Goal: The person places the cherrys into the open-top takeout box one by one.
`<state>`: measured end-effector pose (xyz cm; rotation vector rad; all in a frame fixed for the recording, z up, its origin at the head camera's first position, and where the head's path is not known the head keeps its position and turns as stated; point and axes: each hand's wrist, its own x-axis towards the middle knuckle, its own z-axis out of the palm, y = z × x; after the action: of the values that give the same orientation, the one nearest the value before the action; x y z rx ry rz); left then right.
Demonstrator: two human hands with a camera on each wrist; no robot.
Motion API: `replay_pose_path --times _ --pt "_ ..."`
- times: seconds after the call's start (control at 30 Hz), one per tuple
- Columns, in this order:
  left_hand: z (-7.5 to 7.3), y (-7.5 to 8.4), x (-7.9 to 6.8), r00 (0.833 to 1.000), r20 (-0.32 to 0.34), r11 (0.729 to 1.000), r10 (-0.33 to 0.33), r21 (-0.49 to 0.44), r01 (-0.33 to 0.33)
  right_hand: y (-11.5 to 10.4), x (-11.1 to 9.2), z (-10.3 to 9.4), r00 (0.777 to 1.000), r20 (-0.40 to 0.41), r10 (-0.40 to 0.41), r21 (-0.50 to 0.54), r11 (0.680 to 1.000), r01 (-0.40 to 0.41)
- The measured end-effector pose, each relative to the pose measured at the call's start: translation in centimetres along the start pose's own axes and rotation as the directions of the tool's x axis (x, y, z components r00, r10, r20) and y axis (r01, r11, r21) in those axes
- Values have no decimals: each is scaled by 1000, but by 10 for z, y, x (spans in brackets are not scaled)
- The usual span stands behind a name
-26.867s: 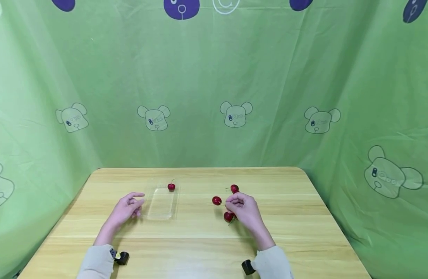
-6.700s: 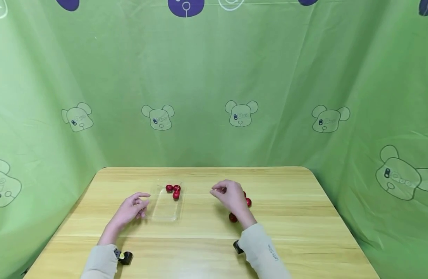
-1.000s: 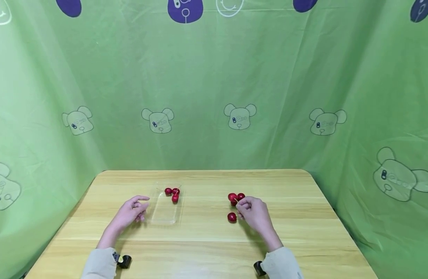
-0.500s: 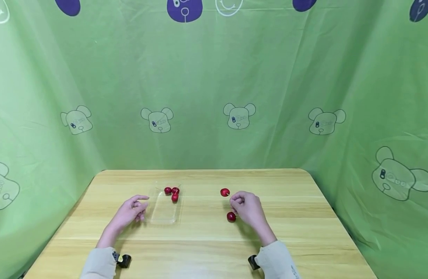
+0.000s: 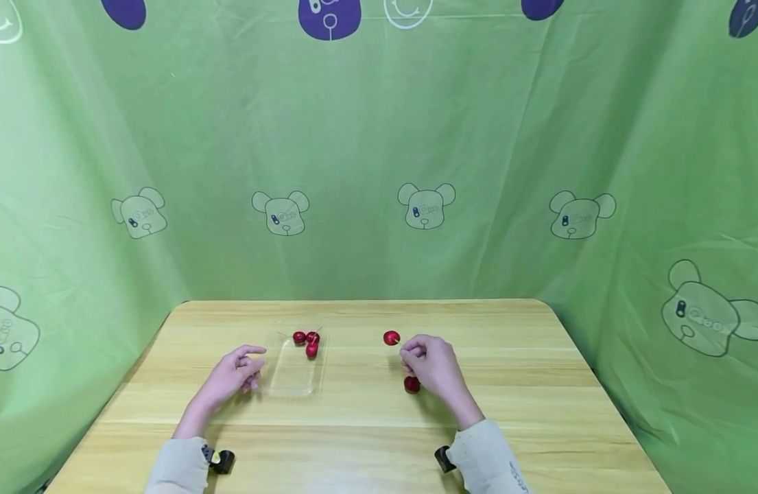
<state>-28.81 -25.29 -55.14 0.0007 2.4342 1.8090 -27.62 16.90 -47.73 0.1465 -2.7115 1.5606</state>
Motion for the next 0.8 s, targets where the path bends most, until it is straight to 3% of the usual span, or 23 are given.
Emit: replay_pose_path --times 0.8 --pt "1 0 -1 1000 -5 1000 1 2 -1 -11 12 22 999 32 -27 49 998 25"
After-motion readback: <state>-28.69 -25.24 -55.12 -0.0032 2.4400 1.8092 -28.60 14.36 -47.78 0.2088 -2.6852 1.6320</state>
